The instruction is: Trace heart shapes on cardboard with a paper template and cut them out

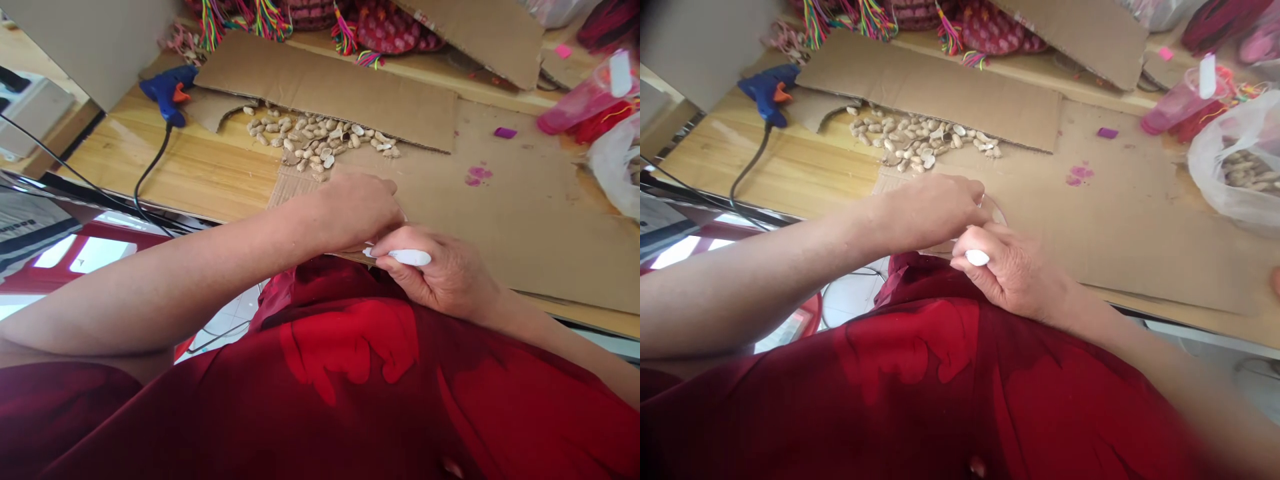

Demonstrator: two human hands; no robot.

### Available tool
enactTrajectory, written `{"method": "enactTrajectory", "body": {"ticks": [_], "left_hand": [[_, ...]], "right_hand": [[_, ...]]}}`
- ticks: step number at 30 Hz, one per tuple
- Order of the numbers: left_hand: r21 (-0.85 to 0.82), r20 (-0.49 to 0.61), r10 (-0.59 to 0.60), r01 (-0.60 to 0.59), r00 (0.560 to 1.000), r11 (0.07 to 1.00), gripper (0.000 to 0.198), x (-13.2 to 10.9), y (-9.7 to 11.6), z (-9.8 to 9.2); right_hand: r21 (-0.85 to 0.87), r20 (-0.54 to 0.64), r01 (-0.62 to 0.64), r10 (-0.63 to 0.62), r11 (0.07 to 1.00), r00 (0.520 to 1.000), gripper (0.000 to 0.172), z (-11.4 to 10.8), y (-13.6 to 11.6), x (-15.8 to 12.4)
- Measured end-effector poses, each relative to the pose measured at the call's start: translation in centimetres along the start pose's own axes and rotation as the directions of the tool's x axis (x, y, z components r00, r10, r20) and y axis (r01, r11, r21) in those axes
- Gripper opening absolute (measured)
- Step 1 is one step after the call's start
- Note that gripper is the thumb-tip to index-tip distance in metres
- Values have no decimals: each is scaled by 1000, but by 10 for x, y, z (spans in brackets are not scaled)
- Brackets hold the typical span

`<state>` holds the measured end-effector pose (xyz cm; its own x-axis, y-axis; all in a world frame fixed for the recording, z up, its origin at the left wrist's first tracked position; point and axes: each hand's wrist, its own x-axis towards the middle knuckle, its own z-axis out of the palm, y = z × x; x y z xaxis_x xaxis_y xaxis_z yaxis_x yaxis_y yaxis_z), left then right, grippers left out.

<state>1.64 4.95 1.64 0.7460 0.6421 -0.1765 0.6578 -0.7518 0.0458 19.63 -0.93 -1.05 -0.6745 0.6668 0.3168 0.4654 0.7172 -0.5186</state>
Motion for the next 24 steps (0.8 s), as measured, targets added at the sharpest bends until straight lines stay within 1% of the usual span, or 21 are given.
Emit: {"method": "enactTrajectory", "body": {"ticks": [2,6,8,11,16,18,21,24], "left_hand": [[0,15,5,-5,1000,1000,33,-1,1,-3],[-33,38,-9,10,999,999,33,-3,2,-7],[-35,25,-1,2,1000,999,32,-3,1,-7],[-22,12,9,-9,1000,1000,32,-3,2,-8],[-12,64,-4,5,998,1000,33,-3,4,-12],[-15,65,0,1,998,1000,32,-3,3,-12],[-43,45,50,-48,998,998,31,-2,-2,-10],[-90,31,112,-109,993,990,29,-1,-7,-7]], "right_hand": [[-10,10,-1,1,1000,1000,12,-3,-2,-1],[-61,-9,16,-16,998,1000,11,-5,-6,-3],[-74,-15,16,-17,997,1000,11,-4,-6,-3],[-64,-4,15,-15,998,1000,13,-1,-5,-2],[-42,4,19,-19,999,1000,14,0,-5,-1],[-43,12,16,-15,999,1000,14,-1,-5,-1],[-63,7,10,-9,998,1000,12,-1,-4,-3],[-56,-25,49,-51,997,998,9,1,-2,-3]]}}
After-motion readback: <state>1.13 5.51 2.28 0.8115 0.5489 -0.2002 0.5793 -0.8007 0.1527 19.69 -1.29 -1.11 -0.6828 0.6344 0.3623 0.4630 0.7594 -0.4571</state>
